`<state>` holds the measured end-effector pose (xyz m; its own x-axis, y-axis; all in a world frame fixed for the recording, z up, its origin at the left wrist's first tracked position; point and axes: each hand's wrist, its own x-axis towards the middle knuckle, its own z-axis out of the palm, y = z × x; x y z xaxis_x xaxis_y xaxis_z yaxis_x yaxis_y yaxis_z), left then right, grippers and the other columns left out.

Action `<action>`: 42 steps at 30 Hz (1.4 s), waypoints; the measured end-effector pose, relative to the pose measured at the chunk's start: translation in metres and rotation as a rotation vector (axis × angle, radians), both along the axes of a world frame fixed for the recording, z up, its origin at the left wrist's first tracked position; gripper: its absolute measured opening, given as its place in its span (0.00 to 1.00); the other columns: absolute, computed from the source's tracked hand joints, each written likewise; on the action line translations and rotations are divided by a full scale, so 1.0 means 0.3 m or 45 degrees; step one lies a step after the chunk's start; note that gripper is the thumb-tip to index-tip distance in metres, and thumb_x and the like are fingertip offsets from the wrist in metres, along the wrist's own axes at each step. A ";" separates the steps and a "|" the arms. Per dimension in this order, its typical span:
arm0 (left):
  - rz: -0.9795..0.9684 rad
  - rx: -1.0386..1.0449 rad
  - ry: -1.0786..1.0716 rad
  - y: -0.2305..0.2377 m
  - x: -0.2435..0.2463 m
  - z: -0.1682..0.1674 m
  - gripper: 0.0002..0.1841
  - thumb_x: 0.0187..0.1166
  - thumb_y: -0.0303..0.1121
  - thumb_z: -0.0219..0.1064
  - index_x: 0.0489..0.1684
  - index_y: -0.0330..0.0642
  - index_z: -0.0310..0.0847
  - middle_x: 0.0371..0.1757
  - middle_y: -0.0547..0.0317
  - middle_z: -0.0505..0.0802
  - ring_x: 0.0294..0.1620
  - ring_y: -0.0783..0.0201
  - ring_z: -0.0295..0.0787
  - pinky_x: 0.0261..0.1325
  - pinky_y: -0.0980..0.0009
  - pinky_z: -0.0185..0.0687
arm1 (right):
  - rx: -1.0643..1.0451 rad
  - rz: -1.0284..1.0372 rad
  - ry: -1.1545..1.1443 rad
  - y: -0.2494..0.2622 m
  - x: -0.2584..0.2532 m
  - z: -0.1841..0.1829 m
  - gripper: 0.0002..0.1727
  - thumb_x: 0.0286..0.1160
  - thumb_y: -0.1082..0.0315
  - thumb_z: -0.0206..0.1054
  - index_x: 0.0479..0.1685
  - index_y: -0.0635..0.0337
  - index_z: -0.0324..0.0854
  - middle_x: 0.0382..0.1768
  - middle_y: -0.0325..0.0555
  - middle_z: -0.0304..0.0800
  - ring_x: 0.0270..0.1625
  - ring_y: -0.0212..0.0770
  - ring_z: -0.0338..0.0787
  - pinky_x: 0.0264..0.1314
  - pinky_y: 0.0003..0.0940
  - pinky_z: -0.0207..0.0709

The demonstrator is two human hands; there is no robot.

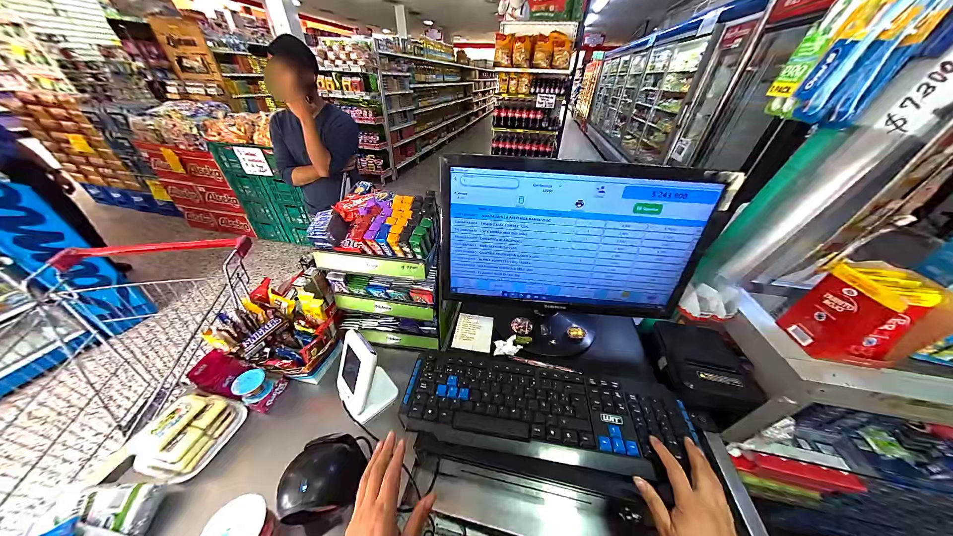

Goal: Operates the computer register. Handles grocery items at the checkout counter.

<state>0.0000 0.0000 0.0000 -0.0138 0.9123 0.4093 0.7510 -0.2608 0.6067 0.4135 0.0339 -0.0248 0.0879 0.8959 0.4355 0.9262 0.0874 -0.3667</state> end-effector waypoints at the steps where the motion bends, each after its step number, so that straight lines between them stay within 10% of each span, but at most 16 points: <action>1: 0.041 0.061 0.049 0.052 0.000 0.000 0.42 0.77 0.53 0.66 0.75 0.17 0.71 0.80 0.21 0.75 0.83 0.24 0.68 0.85 0.38 0.62 | -0.010 -0.031 0.005 0.008 -0.014 0.009 0.40 0.75 0.39 0.62 0.78 0.61 0.78 0.81 0.84 0.63 0.81 0.88 0.64 0.78 0.80 0.57; 8: 0.012 -0.061 0.140 0.306 0.037 0.046 0.40 0.75 0.48 0.71 0.78 0.21 0.72 0.82 0.26 0.74 0.86 0.28 0.65 0.88 0.40 0.58 | -0.047 -0.080 -0.080 0.129 -0.075 0.077 0.46 0.74 0.31 0.55 0.80 0.63 0.77 0.82 0.66 0.73 0.85 0.72 0.69 0.79 0.86 0.45; 15: 0.021 -0.147 0.276 0.335 0.076 0.019 0.48 0.66 0.54 0.77 0.80 0.24 0.70 0.85 0.26 0.70 0.88 0.25 0.59 0.89 0.35 0.50 | -0.501 0.173 -0.167 0.265 -0.336 0.210 0.44 0.82 0.34 0.57 0.85 0.62 0.71 0.87 0.53 0.68 0.92 0.51 0.63 0.94 0.60 0.43; 25: -0.006 -0.022 0.292 0.335 0.075 -0.016 0.45 0.61 0.54 0.80 0.76 0.29 0.77 0.82 0.27 0.75 0.84 0.23 0.66 0.82 0.27 0.55 | 0.017 0.113 -0.076 0.248 -0.315 0.161 0.37 0.76 0.38 0.63 0.63 0.65 0.89 0.66 0.61 0.90 0.71 0.65 0.87 0.80 0.72 0.66; 31: -0.011 -0.088 0.313 0.325 0.082 0.002 0.40 0.66 0.53 0.78 0.77 0.38 0.79 0.84 0.29 0.73 0.86 0.24 0.62 0.83 0.27 0.52 | -0.093 -0.317 0.048 0.074 -0.130 0.065 0.47 0.73 0.37 0.65 0.83 0.68 0.70 0.86 0.80 0.58 0.87 0.86 0.53 0.79 0.88 0.41; 42: 0.017 -0.122 0.437 0.302 0.121 0.026 0.30 0.73 0.52 0.73 0.75 0.50 0.84 0.84 0.29 0.74 0.85 0.21 0.62 0.79 0.20 0.50 | 0.029 0.236 -0.129 0.078 -0.454 0.034 0.43 0.68 0.38 0.67 0.76 0.62 0.80 0.78 0.64 0.78 0.81 0.69 0.77 0.78 0.82 0.57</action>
